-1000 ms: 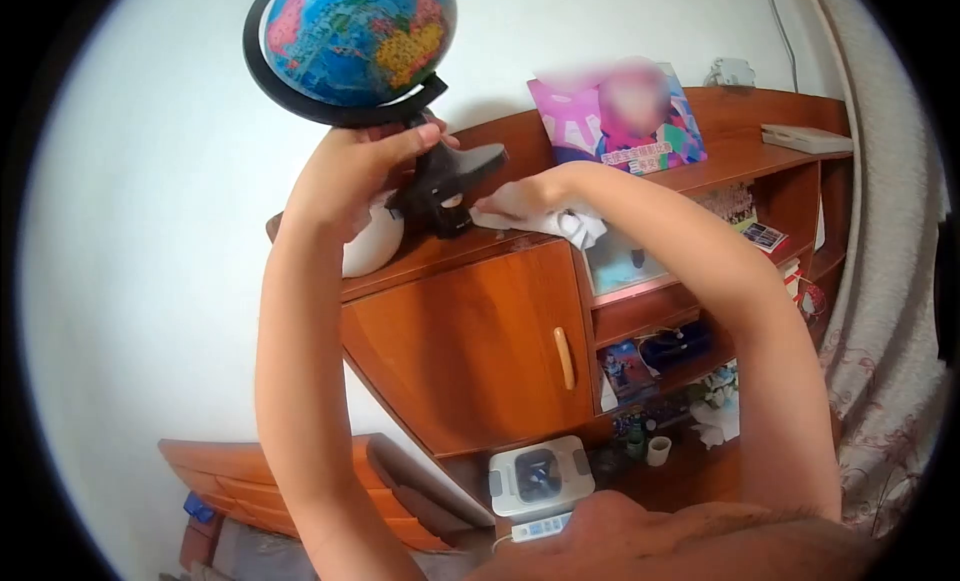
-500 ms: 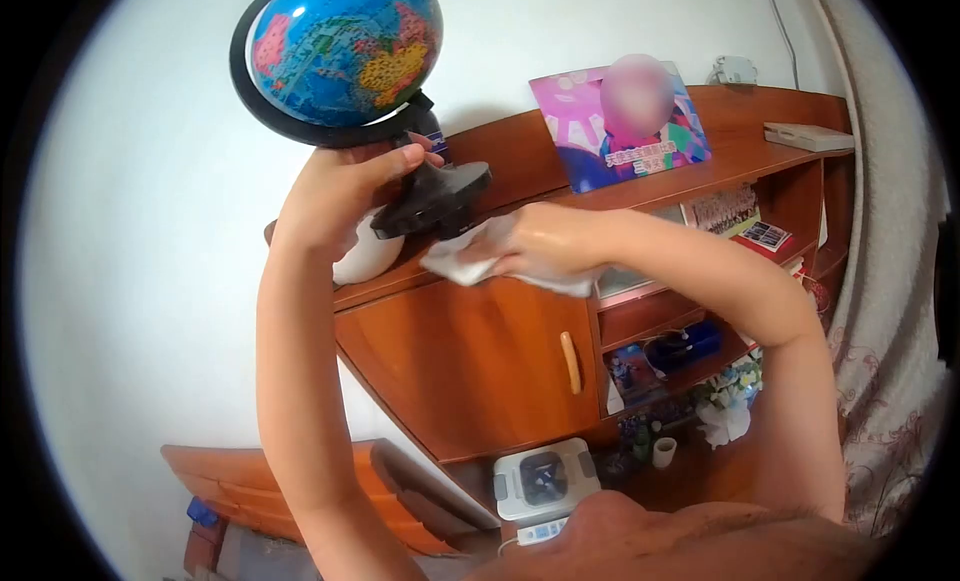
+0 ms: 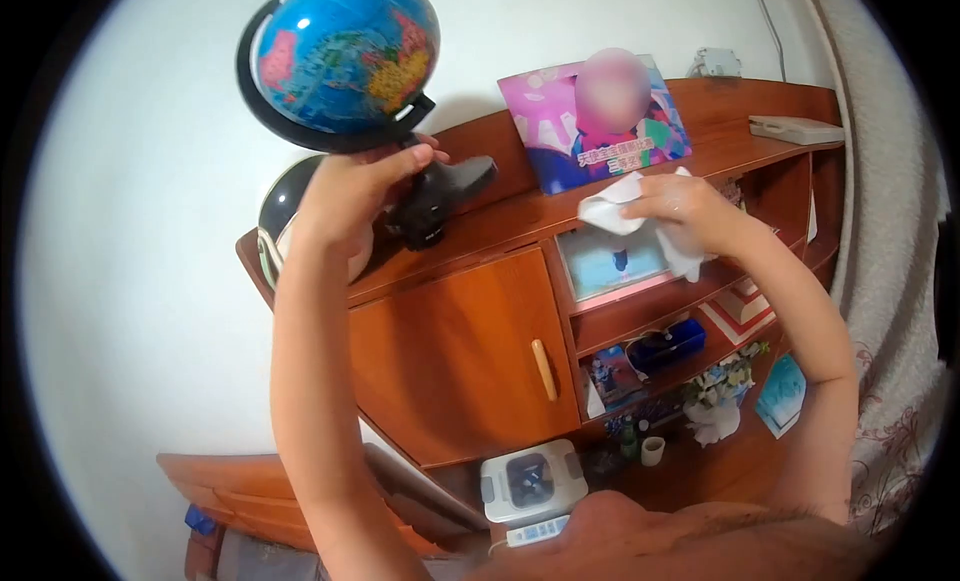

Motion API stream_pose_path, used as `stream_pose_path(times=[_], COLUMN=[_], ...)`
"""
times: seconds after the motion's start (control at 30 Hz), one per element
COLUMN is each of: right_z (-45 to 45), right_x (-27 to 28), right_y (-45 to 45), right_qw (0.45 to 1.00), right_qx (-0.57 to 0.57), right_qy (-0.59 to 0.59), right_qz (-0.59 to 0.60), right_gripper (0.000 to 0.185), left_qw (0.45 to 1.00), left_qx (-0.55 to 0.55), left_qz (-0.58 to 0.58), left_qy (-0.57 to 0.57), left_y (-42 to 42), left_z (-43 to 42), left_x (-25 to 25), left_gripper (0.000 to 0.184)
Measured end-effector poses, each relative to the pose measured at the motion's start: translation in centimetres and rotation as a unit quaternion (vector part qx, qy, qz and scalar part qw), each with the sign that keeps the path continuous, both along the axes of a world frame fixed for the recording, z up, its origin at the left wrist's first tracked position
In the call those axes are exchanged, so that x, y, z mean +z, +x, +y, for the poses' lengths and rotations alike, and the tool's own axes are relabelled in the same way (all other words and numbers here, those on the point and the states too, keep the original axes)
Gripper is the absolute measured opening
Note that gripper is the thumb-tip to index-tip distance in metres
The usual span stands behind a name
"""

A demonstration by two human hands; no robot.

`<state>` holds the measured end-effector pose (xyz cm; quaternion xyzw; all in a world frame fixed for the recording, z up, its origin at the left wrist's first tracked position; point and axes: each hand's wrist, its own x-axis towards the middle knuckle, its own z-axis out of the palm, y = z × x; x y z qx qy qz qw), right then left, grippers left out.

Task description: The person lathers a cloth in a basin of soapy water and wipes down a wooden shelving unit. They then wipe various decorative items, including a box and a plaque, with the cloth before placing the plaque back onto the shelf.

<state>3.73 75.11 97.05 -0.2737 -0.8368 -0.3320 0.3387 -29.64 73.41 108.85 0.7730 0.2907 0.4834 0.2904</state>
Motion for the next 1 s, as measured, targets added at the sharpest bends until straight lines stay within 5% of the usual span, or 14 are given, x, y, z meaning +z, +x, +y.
stream_pose_path(times=[0.27,0.6,0.67,0.7,0.8,0.87,1.0], right_z=[-2.2,-1.2,-1.3,-1.2,1.1,3.2,9.9], right_x=[0.3,1.6,1.6,1.6,2.3,3.9,5.4], right_y=[5.9,11.2,11.2,11.2,12.6,13.1,14.6], right_qw=[0.955,0.950,0.933,0.935,0.928,0.865,0.855], right_qx=[-0.096,-0.171,-0.179,-0.180,-0.205,-0.211,-0.223], right_qy=[-0.172,-0.159,-0.192,-0.183,-0.161,-0.178,-0.187], right_qz=[0.222,0.210,0.246,0.246,0.266,0.420,0.430], right_gripper=[0.020,0.023,0.023,0.022,0.023,0.024,0.028], left_qw=[0.987,0.978,0.939,0.903,0.853,0.794,0.815], left_qx=[0.087,0.157,0.262,0.328,0.341,0.402,0.319], left_qz=[0.046,0.088,0.198,0.193,0.283,0.316,0.230], left_qy=[0.127,0.102,0.098,0.199,0.277,0.328,0.425], left_y=[4.8,5.1,5.0,5.1,5.2,5.5,10.2], left_z=[7.5,10.6,9.7,9.6,6.2,3.0,1.8], left_x=[-4.0,-5.7,-5.6,-6.4,-6.4,-7.0,-7.6], left_gripper=[0.029,0.023,0.033,0.035,0.032,0.027,0.020])
